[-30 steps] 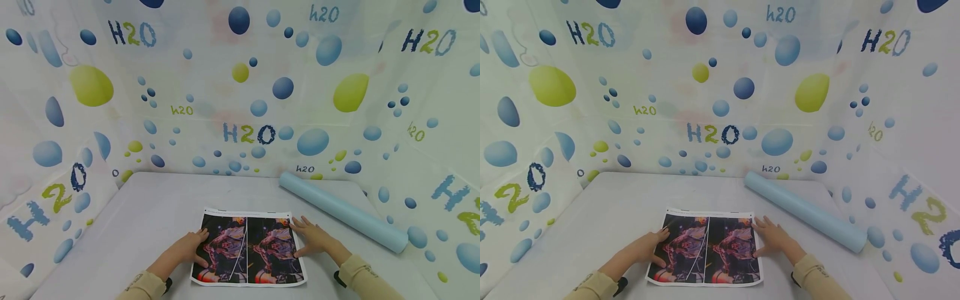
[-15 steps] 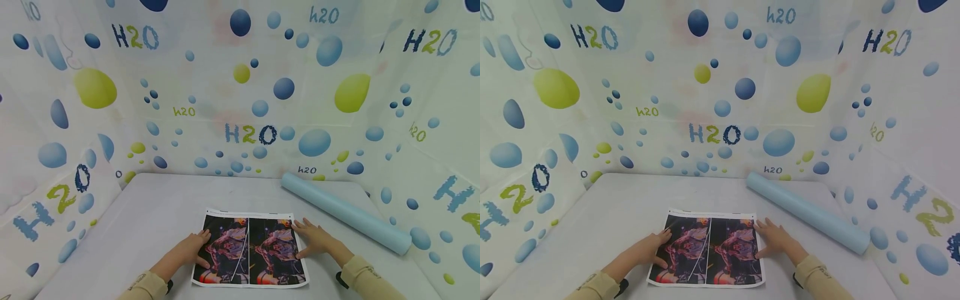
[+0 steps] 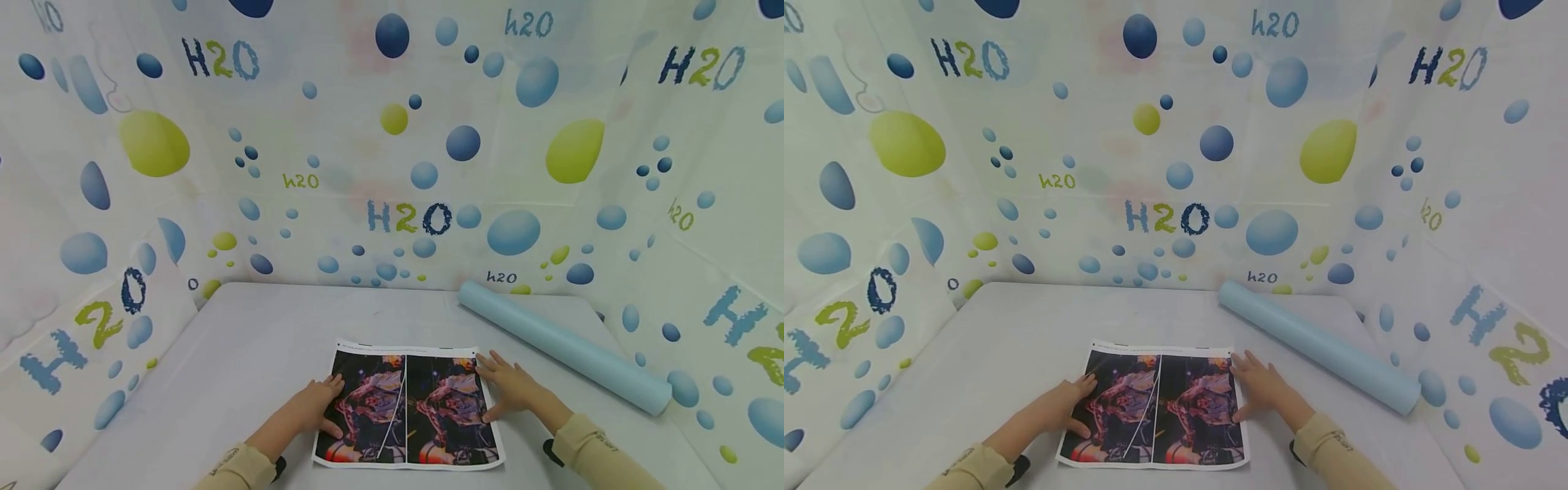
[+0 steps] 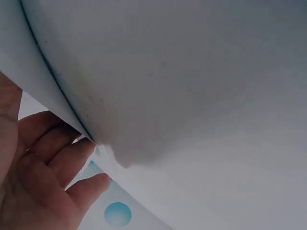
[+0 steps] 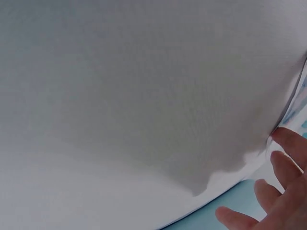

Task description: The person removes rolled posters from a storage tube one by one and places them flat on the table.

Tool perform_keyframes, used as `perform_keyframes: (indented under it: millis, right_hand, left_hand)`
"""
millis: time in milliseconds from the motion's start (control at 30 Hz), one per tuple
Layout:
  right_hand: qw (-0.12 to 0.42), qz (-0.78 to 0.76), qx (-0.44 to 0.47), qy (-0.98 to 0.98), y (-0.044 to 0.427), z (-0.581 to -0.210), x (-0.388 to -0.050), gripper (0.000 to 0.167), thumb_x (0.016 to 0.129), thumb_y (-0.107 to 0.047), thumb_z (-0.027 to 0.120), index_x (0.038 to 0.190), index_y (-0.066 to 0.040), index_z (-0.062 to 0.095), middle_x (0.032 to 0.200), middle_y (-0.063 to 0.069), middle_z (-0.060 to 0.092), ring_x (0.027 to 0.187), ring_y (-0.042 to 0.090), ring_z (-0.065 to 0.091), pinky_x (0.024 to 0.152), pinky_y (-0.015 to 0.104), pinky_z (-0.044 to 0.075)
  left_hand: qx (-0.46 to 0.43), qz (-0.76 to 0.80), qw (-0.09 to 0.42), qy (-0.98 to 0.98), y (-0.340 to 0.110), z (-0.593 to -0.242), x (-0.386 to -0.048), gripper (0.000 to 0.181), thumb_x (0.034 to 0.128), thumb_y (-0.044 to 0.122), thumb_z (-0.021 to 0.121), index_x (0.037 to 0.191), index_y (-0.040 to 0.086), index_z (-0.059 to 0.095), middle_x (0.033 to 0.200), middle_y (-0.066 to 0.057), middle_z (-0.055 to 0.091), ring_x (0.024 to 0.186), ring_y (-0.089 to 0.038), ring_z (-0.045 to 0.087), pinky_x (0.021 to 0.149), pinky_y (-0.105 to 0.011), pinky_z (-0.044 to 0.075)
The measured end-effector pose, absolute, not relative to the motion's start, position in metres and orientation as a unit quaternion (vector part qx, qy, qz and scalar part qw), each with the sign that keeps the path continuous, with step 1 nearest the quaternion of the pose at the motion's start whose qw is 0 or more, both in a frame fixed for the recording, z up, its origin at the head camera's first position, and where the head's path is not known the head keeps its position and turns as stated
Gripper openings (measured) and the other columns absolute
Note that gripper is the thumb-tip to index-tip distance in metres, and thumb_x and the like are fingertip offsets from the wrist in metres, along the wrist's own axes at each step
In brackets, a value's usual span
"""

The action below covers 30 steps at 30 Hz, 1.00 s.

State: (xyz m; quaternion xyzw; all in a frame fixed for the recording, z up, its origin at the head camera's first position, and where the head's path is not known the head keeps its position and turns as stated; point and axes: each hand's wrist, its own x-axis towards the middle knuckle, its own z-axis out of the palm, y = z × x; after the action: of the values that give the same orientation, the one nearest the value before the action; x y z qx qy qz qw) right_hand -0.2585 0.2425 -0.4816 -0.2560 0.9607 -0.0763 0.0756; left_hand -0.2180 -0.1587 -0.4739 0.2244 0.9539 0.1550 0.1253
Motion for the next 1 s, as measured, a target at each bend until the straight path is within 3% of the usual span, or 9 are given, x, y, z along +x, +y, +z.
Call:
perform_keyframes:
  millis: [367, 600, 733, 833, 867, 933, 1000]
  right_hand:
    - [0.083, -0.102, -0.250, 0.959, 0.239, -0.480, -0.253, 0.099, 0.053, -0.049, 0.082, 0.128, 0.006, 0.048, 0.138, 0.020, 0.040, 0.131, 0.042, 0.024, 0.094, 0.068, 0.023]
    - [0.062, -0.085, -0.249, 0.963, 0.233, -0.481, -0.246, 0.101, 0.052, -0.054, 0.081, 0.124, 0.009, 0.049, 0.133, 0.024, 0.044, 0.129, 0.042, 0.028, 0.097, 0.065, 0.023]
    - [0.045, -0.073, -0.251, 0.964, 0.225, -0.477, -0.241, 0.099, 0.048, -0.056, 0.082, 0.116, 0.010, 0.054, 0.123, 0.025, 0.053, 0.123, 0.043, 0.037, 0.097, 0.062, 0.025]
    - [0.027, -0.058, -0.253, 0.965, 0.218, -0.478, -0.239, 0.090, 0.045, -0.059, 0.081, 0.102, 0.007, 0.061, 0.100, 0.018, 0.063, 0.102, 0.035, 0.055, 0.091, 0.054, 0.038]
    - [0.020, -0.052, -0.252, 0.966, 0.216, -0.477, -0.237, 0.085, 0.043, -0.061, 0.081, 0.095, 0.004, 0.062, 0.091, 0.014, 0.063, 0.091, 0.031, 0.058, 0.085, 0.050, 0.043]
    - [0.011, -0.040, -0.253, 0.967, 0.212, -0.477, -0.235, 0.077, 0.042, -0.063, 0.080, 0.084, -0.001, 0.061, 0.075, 0.004, 0.059, 0.071, 0.020, 0.053, 0.072, 0.042, 0.047]
    - [0.003, -0.026, -0.249, 0.968, 0.206, -0.477, -0.232, 0.071, 0.041, -0.067, 0.078, 0.074, -0.007, 0.058, 0.065, -0.003, 0.050, 0.060, 0.013, 0.041, 0.057, 0.035, 0.043]
  left_hand:
    - [0.246, 0.105, 0.064, 0.961, -0.146, -0.463, -0.213, 0.080, 0.0565, 0.029, 0.084, 0.121, -0.008, 0.054, 0.131, -0.025, 0.046, 0.127, -0.043, 0.033, 0.100, -0.057, 0.028]
    - [0.278, 0.065, 0.021, 0.958, -0.133, -0.449, -0.209, 0.063, 0.0610, 0.003, 0.082, 0.119, -0.003, 0.057, 0.128, -0.024, 0.049, 0.121, -0.043, 0.041, 0.098, -0.055, 0.032]
    - [0.307, 0.030, -0.026, 0.951, -0.129, -0.444, -0.208, 0.071, 0.0558, 0.014, 0.086, 0.119, -0.001, 0.058, 0.125, -0.023, 0.052, 0.118, -0.040, 0.045, 0.097, -0.054, 0.034]
    - [0.325, 0.006, -0.049, 0.944, -0.126, -0.445, -0.209, 0.073, 0.0547, 0.020, 0.086, 0.119, -0.001, 0.058, 0.125, -0.020, 0.053, 0.118, -0.037, 0.047, 0.098, -0.051, 0.034]
    - [0.330, 0.000, -0.057, 0.942, -0.124, -0.445, -0.210, 0.067, 0.0597, 0.017, 0.084, 0.119, -0.001, 0.058, 0.124, -0.019, 0.054, 0.118, -0.035, 0.047, 0.099, -0.049, 0.034]
    - [0.346, -0.006, -0.081, 0.935, -0.122, -0.446, -0.210, 0.055, 0.0678, 0.015, 0.080, 0.116, -0.001, 0.060, 0.123, -0.017, 0.055, 0.117, -0.033, 0.049, 0.098, -0.047, 0.035]
    - [0.365, -0.006, -0.108, 0.925, -0.119, -0.447, -0.209, 0.042, 0.0762, 0.013, 0.072, 0.114, -0.001, 0.061, 0.121, -0.016, 0.058, 0.115, -0.032, 0.051, 0.097, -0.046, 0.037]
